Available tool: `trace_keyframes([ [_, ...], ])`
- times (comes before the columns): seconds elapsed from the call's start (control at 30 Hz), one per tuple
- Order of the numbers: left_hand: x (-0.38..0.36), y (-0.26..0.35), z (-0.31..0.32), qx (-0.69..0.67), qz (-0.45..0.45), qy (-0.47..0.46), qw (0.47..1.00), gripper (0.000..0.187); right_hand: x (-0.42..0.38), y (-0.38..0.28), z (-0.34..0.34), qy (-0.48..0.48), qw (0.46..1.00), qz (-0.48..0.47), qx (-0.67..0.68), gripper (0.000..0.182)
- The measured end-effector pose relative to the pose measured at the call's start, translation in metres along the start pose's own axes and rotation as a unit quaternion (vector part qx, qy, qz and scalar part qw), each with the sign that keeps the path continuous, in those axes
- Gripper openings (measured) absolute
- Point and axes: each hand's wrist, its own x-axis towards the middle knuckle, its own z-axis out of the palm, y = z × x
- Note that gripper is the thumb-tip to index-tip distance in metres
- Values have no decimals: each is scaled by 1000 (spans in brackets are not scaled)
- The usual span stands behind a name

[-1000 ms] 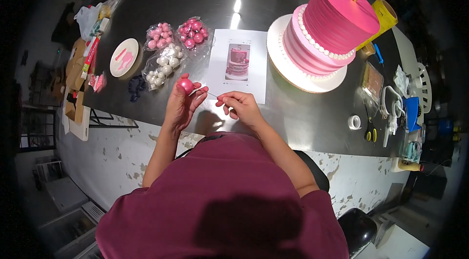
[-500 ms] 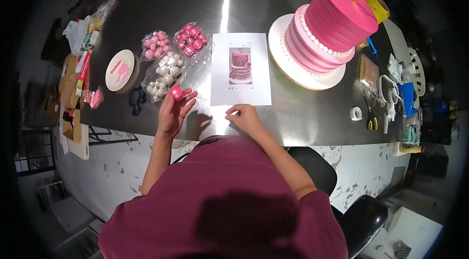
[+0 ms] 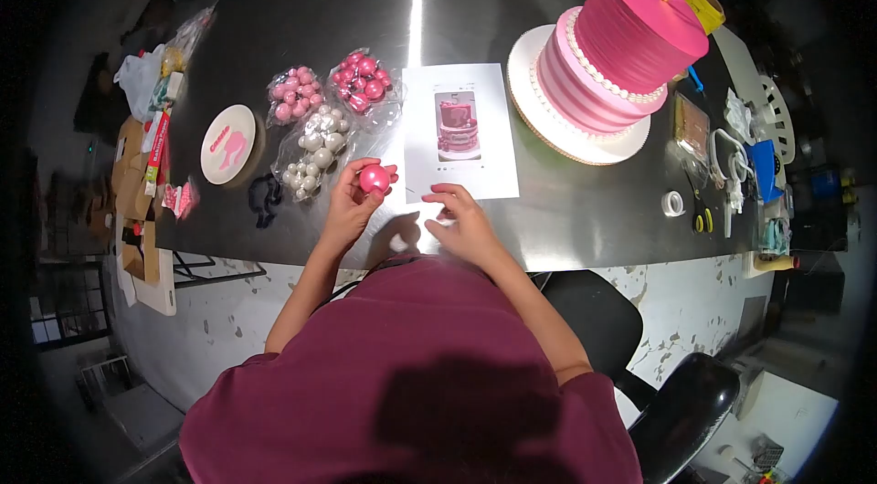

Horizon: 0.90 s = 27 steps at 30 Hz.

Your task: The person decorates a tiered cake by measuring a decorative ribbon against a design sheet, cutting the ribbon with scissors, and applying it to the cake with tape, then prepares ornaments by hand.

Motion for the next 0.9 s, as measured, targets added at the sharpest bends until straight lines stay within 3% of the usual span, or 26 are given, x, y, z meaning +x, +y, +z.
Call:
trace_keyframes([
  [0.1, 3, 3, 14, 12, 17, -16, 1000, 51, 10, -29, 4, 105, 991, -86, 14, 25],
  [0.2, 5, 9, 27, 19, 8, -34, 999, 54, 12, -29, 1, 93, 992, -71, 43, 21],
  [0.3, 7, 10, 35, -24, -31, -31, 999, 40, 11, -26, -5, 68, 994, -35, 82, 17],
  [0.4, 7, 19, 35, -27, -61, -51, 996, 37, 9, -25, -11, 69, 989, -24, 130, 14],
  [0.5, 4, 15, 37, -12, -38, -43, 998, 36, 5, -22, -14, 54, 983, 9, 175, 13],
  [0.7, 2, -9, 32, 20, -73, -27, 997, 36, 5, -7, -20, 11, 969, 168, 180, 13],
  [0.9, -8, -18, 30, 104, -104, 11, 989, 41, 13, 15, 0, -27, 979, 116, 166, 16],
])
